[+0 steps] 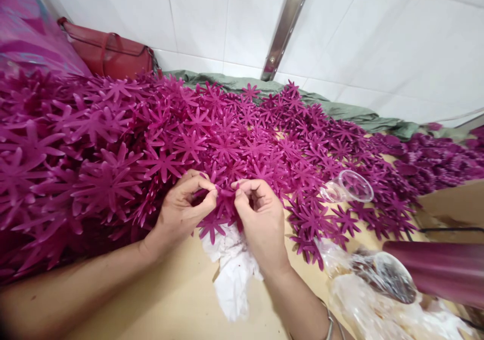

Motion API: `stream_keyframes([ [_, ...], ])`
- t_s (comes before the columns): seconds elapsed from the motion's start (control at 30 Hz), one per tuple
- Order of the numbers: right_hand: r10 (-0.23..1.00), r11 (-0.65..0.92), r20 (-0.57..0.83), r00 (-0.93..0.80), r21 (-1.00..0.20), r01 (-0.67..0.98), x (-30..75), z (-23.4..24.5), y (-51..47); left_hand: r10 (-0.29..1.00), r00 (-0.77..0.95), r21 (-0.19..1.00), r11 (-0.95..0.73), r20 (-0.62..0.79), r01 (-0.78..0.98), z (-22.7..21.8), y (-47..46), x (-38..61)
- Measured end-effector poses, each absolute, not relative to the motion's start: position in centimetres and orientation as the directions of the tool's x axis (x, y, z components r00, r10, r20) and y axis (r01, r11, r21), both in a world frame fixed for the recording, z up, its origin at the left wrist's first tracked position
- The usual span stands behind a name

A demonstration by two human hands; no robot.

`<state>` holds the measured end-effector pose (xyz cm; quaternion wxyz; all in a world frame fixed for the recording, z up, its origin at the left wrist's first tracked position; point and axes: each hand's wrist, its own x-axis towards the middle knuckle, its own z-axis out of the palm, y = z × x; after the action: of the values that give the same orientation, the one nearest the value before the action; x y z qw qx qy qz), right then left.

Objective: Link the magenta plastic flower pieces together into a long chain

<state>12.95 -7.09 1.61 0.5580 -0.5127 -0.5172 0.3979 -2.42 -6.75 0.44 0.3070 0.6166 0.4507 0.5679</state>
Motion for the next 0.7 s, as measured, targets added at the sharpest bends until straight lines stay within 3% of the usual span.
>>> stream_keyframes([
  [0.27,0.981,0.125,0.078,0.179,-0.955,-0.268,14.5,1.5,-5.8,0.967,-0.094,0.972,-0.234,0.235,0.02,0.2,-6.4,-2.3],
  [0.43,0.994,-0.01,-0.058,0.094,-0.895,-0.446,15.1,2.0,-5.3,0.97,-0.117,0.973,-0.223,0.214,-0.066,0.2,-6.1,-2.2],
  [0.53,0.991,-0.019,-0.072,0.113,-0.911,-0.412,15.2,2.3,-5.4,0.968,-0.115,0.971,-0.231,0.222,-0.067,0.3,-6.0,-2.2],
  [0.7,0.995,0.042,0.02,0.098,-0.974,-0.224,15.1,2.2,-5.9,0.957,-0.09,0.954,-0.285,0.277,-0.094,0.5,-6.1,-2.5],
])
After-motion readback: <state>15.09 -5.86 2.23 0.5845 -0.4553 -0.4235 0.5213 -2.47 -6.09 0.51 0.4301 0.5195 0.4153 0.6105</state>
